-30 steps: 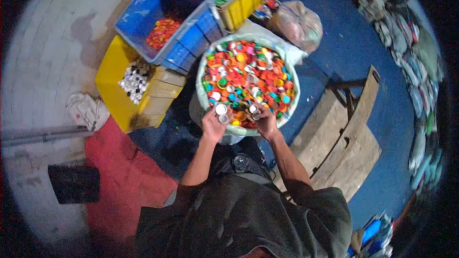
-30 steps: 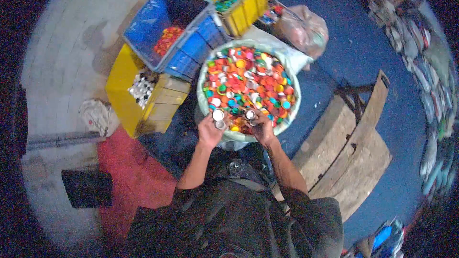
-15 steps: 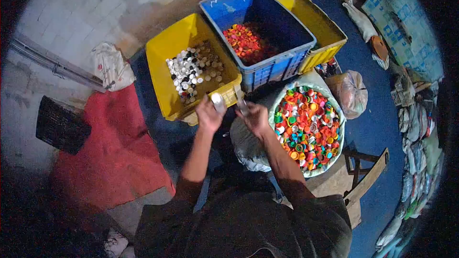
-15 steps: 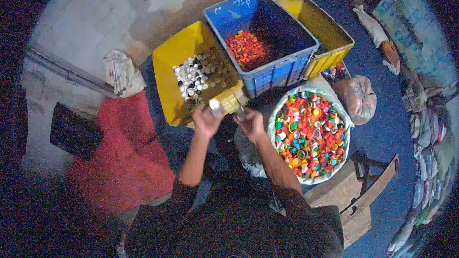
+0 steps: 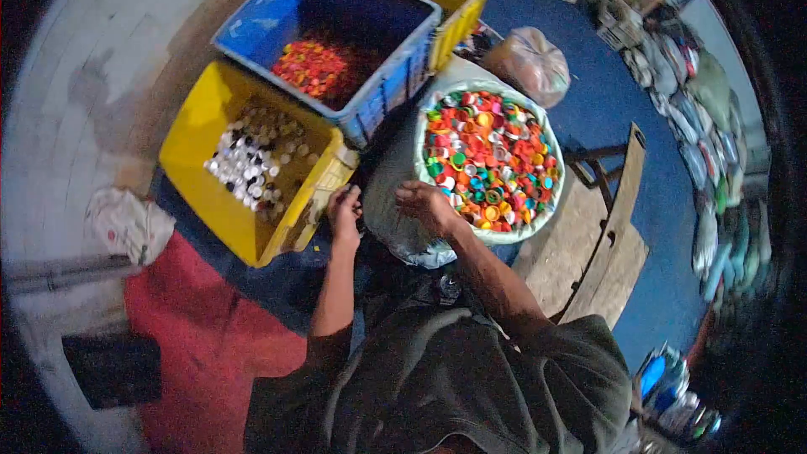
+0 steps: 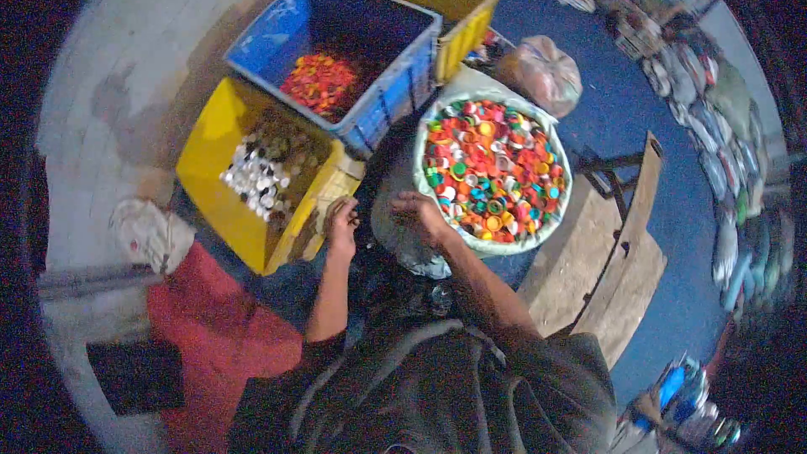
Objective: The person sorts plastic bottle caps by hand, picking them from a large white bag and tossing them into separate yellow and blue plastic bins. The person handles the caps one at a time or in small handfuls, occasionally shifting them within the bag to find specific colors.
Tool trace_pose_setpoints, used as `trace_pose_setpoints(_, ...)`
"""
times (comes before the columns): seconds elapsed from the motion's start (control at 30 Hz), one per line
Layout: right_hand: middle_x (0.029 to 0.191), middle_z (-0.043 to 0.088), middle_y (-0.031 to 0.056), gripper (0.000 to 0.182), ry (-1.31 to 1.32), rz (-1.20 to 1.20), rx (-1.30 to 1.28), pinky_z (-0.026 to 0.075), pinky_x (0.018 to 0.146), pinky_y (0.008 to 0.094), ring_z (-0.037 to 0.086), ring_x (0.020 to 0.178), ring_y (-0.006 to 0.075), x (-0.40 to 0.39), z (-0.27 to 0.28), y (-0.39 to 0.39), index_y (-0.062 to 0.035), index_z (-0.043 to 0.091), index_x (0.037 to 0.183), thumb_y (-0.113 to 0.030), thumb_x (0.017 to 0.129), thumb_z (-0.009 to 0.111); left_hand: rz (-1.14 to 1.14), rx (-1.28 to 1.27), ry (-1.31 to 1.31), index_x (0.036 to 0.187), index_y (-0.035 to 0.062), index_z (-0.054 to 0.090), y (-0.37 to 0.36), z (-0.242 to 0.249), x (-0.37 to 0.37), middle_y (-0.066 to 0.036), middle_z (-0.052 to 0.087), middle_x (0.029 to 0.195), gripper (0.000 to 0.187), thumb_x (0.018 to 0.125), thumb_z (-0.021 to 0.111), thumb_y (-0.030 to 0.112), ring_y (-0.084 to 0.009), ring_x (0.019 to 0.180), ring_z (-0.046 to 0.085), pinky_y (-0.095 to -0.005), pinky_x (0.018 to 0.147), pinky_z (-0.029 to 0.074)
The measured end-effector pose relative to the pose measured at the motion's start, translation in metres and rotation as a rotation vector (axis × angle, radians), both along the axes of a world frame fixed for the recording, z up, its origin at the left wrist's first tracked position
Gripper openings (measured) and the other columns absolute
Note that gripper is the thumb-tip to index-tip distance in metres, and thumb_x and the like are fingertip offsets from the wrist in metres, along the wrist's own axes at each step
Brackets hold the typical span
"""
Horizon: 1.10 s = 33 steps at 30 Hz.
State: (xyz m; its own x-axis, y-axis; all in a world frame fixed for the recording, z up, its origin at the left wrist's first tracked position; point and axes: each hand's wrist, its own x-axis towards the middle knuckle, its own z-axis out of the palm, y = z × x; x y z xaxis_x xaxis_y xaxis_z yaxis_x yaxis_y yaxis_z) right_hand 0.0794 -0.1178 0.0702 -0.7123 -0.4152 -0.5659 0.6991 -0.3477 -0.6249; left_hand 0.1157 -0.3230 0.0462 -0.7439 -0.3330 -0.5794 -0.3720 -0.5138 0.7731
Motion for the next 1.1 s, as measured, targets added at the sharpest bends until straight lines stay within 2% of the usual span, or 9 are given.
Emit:
trace_pose_setpoints(0.13, 0.109, 0.060, 0.0093, 0.042, -0.054, -0.228, 0.207, 0.049, 0.085, 0.0358, 0.059, 0.092, 0.0199, 0.043, 0.003, 0.082, -0.0010, 0.045, 0.127, -0.011, 0.087, 0.052, -0.331, -0.546, 0.311, 0.115, 0.0036, 0.053, 0.070, -0.014, -0.011, -0.007, 0.063, 0.095, 0.045, 0.077, 0.074, 0.018, -0.0152, 0.085, 0.058, -0.0302, 0.077, 0.046)
trace_pose_setpoints(0.2, 0.105, 0.062, 0.0069, 0.042, -0.071, -0.362, 0.247, 0.049, 0.084, 0.0366, 0.059, 0.091, 0.0177, 0.067, 0.003, 0.114, -0.0023, 0.046, 0.127, -0.013, 0.087, 0.053, -0.477, -0.466, 0.323, 0.115, 0.0029, 0.051, 0.094, -0.016, -0.020, -0.007, 0.064, 0.097, 0.048, 0.076, 0.075, 0.017, -0.0169, 0.088, 0.059, -0.0313, 0.081, 0.046)
trace_pose_setpoints(0.3, 0.105, 0.062, 0.0052, 0.045, -0.028, -0.499, 0.234, 0.046, 0.085, 0.0388, 0.059, 0.090, 0.0164, 0.098, 0.010, 0.147, -0.0029, 0.044, 0.128, -0.016, 0.086, 0.054, -0.709, -0.701, 0.278, 0.118, 0.0030, 0.048, 0.123, -0.001, -0.037, -0.007, 0.065, 0.096, 0.052, 0.075, 0.075, 0.014, -0.0199, 0.092, 0.060, -0.0330, 0.084, 0.045)
trace_pose_setpoints(0.4, 0.106, 0.063, 0.0061, 0.046, -0.123, -0.618, 0.237, 0.044, 0.084, 0.0377, 0.059, 0.091, 0.0165, 0.118, 0.002, 0.167, -0.0031, 0.044, 0.128, -0.016, 0.085, 0.054, -0.658, -0.975, 0.658, 0.121, 0.0035, 0.045, 0.147, -0.049, -0.064, -0.008, 0.066, 0.095, 0.058, 0.074, 0.076, 0.014, -0.0239, 0.092, 0.061, -0.0367, 0.083, 0.046)
trace_pose_setpoints(0.47, 0.108, 0.062, 0.0071, 0.045, -0.108, -0.635, 0.252, 0.044, 0.083, 0.0376, 0.058, 0.093, 0.0161, 0.128, -0.005, 0.174, -0.0031, 0.044, 0.128, -0.016, 0.085, 0.053, -0.764, -0.962, 0.476, 0.122, 0.0035, 0.043, 0.165, -0.007, -0.075, -0.013, 0.064, 0.102, 0.061, 0.071, 0.076, 0.010, -0.0348, 0.097, 0.057, -0.0450, 0.085, 0.043)
trace_pose_setpoints(0.6, 0.111, 0.062, 0.0081, 0.043, -0.093, -0.620, 0.308, 0.045, 0.081, 0.0351, 0.058, 0.093, 0.0169, 0.131, -0.020, 0.185, -0.0025, 0.045, 0.126, -0.017, 0.086, 0.053, -0.817, -1.176, 0.700, 0.125, 0.0018, 0.041, 0.186, -0.023, -0.105, -0.013, 0.061, 0.109, 0.064, 0.071, 0.075, 0.008, -0.0344, 0.107, 0.051, -0.0475, 0.093, 0.035)
trace_pose_setpoints(0.67, 0.111, 0.062, 0.0085, 0.042, -0.082, -0.614, 0.292, 0.045, 0.080, 0.0331, 0.058, 0.094, 0.0173, 0.128, -0.022, 0.191, -0.0023, 0.045, 0.126, -0.016, 0.087, 0.053, -0.938, -1.164, 0.607, 0.126, 0.0027, 0.039, 0.194, -0.024, -0.113, -0.013, 0.060, 0.110, 0.066, 0.071, 0.075, 0.010, -0.0335, 0.110, 0.047, -0.0485, 0.093, 0.034)
trace_pose_setpoints(0.7, 0.108, 0.064, 0.0057, 0.038, -0.127, -0.652, 0.275, 0.047, 0.077, 0.0276, 0.060, 0.093, 0.0152, 0.124, -0.016, 0.192, -0.0009, 0.050, 0.123, -0.006, 0.085, 0.051, -0.940, -1.222, 0.599, 0.126, 0.0028, 0.038, 0.197, -0.029, -0.115, -0.012, 0.060, 0.110, 0.067, 0.071, 0.075, 0.011, -0.0333, 0.110, 0.048, -0.0489, 0.094, 0.033)
trace_pose_setpoints(1.1, 0.108, 0.063, 0.0072, 0.039, -0.036, -0.613, 0.276, 0.046, 0.079, 0.0277, 0.059, 0.092, 0.0155, 0.102, -0.030, 0.244, 0.0002, 0.050, 0.123, -0.004, 0.085, 0.054, -0.909, -1.412, 0.505, 0.127, 0.0041, 0.041, 0.218, -0.055, -0.125, -0.009, 0.062, 0.110, 0.065, 0.071, 0.073, 0.009, -0.0323, 0.106, 0.050, -0.0521, 0.092, 0.032)
